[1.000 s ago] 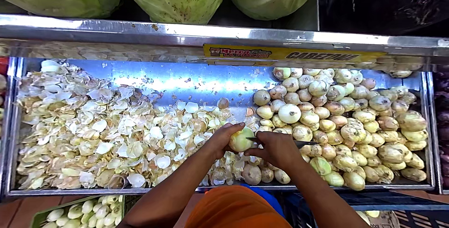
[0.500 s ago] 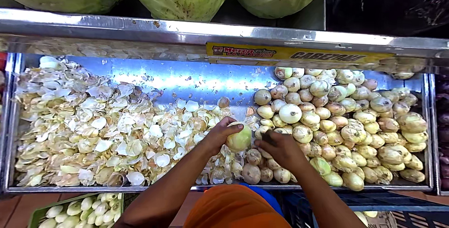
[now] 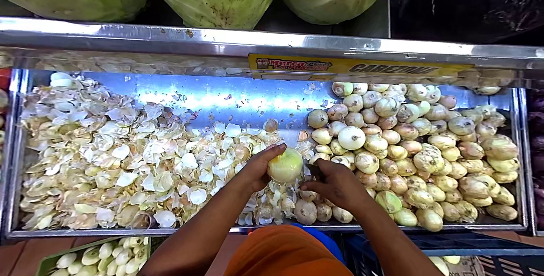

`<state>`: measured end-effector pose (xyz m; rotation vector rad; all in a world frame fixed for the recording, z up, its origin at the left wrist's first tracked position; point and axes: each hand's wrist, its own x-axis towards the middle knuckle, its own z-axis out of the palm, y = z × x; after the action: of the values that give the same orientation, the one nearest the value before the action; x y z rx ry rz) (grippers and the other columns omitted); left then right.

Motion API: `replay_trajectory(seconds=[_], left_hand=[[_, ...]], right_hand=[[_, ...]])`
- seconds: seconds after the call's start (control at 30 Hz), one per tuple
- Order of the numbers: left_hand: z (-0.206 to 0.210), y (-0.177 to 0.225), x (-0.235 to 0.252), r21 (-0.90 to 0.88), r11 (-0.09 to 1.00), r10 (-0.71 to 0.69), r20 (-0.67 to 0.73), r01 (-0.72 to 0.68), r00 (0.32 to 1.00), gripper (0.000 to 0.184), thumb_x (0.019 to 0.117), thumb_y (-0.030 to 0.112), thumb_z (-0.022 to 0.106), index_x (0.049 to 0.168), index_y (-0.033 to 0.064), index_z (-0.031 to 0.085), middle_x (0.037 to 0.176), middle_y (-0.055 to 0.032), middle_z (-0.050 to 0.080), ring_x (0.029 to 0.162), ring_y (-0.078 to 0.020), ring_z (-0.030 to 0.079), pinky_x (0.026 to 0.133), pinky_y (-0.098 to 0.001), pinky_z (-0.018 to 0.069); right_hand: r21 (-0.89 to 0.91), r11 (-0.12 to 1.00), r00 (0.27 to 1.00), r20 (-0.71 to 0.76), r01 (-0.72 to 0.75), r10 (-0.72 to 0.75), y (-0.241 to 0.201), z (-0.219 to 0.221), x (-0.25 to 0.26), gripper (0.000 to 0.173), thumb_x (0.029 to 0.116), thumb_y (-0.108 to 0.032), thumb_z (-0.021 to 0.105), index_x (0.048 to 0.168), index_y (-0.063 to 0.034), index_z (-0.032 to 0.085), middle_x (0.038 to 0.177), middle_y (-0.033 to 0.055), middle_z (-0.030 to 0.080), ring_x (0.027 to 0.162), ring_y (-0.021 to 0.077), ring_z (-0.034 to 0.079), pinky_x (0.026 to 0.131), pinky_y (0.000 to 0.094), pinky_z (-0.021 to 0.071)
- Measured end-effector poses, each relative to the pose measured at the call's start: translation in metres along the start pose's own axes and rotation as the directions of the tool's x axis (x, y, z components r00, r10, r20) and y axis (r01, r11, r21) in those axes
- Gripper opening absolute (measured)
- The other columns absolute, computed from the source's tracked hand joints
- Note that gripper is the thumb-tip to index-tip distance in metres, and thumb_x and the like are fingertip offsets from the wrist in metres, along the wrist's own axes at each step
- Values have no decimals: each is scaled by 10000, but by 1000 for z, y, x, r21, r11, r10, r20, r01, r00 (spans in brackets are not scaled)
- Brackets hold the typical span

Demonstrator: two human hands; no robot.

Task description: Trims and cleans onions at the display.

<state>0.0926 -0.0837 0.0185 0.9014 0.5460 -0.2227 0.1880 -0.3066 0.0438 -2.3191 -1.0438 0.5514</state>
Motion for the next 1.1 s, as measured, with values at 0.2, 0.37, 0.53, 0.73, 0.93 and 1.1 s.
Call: replay_trajectory(seconds=[0.2,0.37,0.53,0.73,0.93,1.1], left_hand=[[19,-1,-1,-113,977,-181,-12,179,983,594,1008,597,466,1184,56,638,966,-166,693,751,-237,694,635,-356,590],[20,-16,3,-284,952,-164,-162,113,973,552,986,566,539,1225,77,633,1051,-155,695,894,-259,698,753,-425,586],[13,-12,10,-248,968,-41,-277,-30,960,578,1028,583,449,1315,97,577,1097,-178,678,813,-270,691,651,-397,583],[5,-6,-1,88,994,84,-164,-70,983,421,1030,407,579,1349,134,566,1158,-154,678,974,-273,681,815,-438,575],[10,-13,-2,271,959,119,-120,-83,986,564,909,230,766,1413,124,535,1199,-165,672,1001,-298,682,826,-473,580],[17,-27,-1,291,954,128,-205,-64,970,546,835,195,852,1291,79,576,1122,-162,689,938,-288,701,792,-468,601]], right_hand=[[-365,904,951,-127,220,-283,-10,6,9,623,937,-736,506,715,-163,606,571,-19,528,513,160,581,456,392,479],[-468,781,896,55,413,-441,-10,24,-3,588,997,-632,488,712,-134,615,559,29,541,500,215,605,436,417,484],[-309,874,899,351,376,-263,-10,25,-17,548,1056,-553,441,912,-69,653,752,127,652,714,324,695,613,529,551],[-222,975,989,143,0,32,-10,-9,-4,371,960,-524,654,1018,-159,682,812,2,654,731,186,656,682,454,572],[-449,886,937,245,-117,248,-37,-10,6,705,884,-809,520,946,-124,677,799,81,677,813,296,697,704,536,549],[-533,840,887,332,-104,320,-45,-8,14,759,870,-852,468,900,-127,694,822,93,687,850,308,699,718,547,548]])
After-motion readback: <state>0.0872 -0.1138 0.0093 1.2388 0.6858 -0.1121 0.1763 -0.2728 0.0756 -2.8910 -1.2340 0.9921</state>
